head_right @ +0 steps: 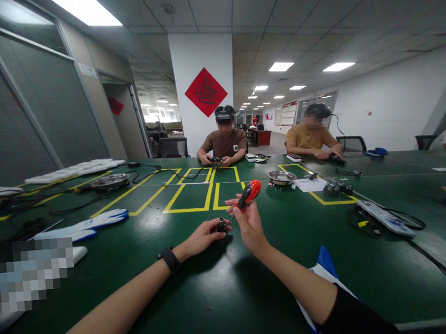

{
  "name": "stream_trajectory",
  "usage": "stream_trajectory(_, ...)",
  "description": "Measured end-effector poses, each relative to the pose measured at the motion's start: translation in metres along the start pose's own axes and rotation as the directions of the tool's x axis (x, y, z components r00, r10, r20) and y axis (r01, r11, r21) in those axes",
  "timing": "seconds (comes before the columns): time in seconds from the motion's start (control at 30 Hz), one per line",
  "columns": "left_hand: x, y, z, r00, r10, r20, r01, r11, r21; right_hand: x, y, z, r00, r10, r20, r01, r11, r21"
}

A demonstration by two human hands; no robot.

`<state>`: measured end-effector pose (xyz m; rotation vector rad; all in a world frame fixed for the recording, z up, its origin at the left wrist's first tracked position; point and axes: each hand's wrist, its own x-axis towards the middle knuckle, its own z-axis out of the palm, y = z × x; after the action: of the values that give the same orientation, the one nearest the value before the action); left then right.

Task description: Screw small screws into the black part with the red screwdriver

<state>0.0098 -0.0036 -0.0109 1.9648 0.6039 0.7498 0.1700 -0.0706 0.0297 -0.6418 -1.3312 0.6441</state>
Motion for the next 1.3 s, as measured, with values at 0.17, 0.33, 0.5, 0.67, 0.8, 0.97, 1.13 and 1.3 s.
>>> stream_trajectory(0.17,-0.0001,0.0024,-0.0002,1.0,0.014,0.011,-0.014,1.0,0.005,-0.0003,0.0013,0.0021,1.0,0.01,0.029,-0.012,0.996,0.089)
stream_trajectory(0.33,-0.001,0.0047,-0.0002,1.0,0.008,0.008,-0.008,1.0,-0.002,-0.0003,0.0025,0.0018,0.999,0.01,0.035,-0.014,0.994,0.108)
stream_trajectory(0.5,-0.0016,0.0046,-0.0003,1.0,0.014,0.008,-0.014,1.0,-0.007,-0.0006,0.0009,-0.0009,0.999,0.015,0.04,-0.02,0.994,0.11)
stream_trajectory(0.67,-0.0017,0.004,-0.0015,0.999,0.031,0.007,-0.031,0.999,0.036,-0.0003,-0.0017,0.0009,0.998,0.01,0.058,-0.016,0.996,0.093)
stream_trajectory(0.8,-0.0013,0.0032,-0.0022,1.0,0.027,0.01,-0.027,0.998,0.062,0.0002,-0.0013,0.0028,0.998,0.011,0.055,-0.017,0.994,0.106)
stream_trajectory(0.97,-0.0002,0.0012,-0.0012,1.0,0.028,0.0,-0.028,0.998,0.051,0.0013,0.0022,0.0023,0.999,0.01,0.05,-0.016,0.991,0.131)
stream_trajectory(1.13,-0.0007,0.0027,-0.0009,1.0,0.013,-0.001,-0.013,1.0,0.017,0.0003,0.0019,-0.0001,0.999,0.024,0.029,-0.026,0.996,0.087)
stream_trajectory(1.3,-0.0013,0.0031,-0.0015,1.0,0.014,-0.007,-0.014,1.0,0.022,-0.0005,-0.0024,-0.0008,0.998,0.034,0.052,-0.037,0.998,0.05)
